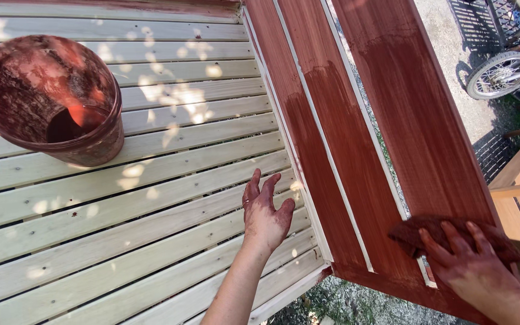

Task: The person applies red wood stain to a slatted wooden bench outdoors. They dip a cloth pad into a stain container, wipe the stain across the bench seat slats and frame rails, and work around the bench to coat the remaining bare wood surfaces by hand.

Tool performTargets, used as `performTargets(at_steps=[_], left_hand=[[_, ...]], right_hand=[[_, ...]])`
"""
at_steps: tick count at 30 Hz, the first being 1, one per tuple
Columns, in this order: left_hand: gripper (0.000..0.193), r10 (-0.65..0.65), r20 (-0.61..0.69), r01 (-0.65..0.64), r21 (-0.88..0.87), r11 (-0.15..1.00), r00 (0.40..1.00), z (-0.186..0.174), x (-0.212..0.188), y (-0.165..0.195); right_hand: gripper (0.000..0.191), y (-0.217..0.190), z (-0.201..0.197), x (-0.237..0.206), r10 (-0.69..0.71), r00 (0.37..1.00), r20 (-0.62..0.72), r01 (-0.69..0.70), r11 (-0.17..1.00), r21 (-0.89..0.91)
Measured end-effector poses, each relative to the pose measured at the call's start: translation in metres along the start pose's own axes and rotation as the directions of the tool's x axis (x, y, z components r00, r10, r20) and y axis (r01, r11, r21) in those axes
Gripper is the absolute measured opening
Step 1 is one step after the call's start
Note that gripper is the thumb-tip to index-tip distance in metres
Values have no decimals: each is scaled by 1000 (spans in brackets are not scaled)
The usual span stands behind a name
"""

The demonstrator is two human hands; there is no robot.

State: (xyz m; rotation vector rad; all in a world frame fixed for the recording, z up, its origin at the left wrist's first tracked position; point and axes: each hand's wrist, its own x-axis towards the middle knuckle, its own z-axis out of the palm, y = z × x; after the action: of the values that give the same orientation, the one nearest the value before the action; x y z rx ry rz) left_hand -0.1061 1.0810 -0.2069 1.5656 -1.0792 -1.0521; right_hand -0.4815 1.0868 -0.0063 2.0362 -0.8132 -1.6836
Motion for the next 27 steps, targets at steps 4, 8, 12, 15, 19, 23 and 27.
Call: performTargets(at_steps=[4,8,12,15,19,23,27], left_hand=[[64,-30,70,32,-27,999,997,12,-9,-6],[62,-97,132,100,-10,995,986,28,-22,-19],[60,-246,210,231,93,969,946,42,-42,-49],[59,-274,217,243,159,957,937,53,-54,-76],[59,-190,191,141,243,960,963,62,-61,-111],[61,-79,167,5,398,917,983,64,-54,-136],[64,-14,135,-59,523,850,991,61,-33,-159]], right_hand=[[43,-54,84,-34,-47,970,239,20,993,112],[40,-85,96,-36,-102,885,454,19,983,182],[36,-122,67,-12,-67,921,384,-42,963,266],[70,-157,46,31,216,976,37,-196,784,590],[68,-193,16,129,353,934,51,-195,385,902],[75,-214,-23,214,464,883,76,-244,315,917],[55,-207,-70,284,589,808,-25,-196,309,931]])
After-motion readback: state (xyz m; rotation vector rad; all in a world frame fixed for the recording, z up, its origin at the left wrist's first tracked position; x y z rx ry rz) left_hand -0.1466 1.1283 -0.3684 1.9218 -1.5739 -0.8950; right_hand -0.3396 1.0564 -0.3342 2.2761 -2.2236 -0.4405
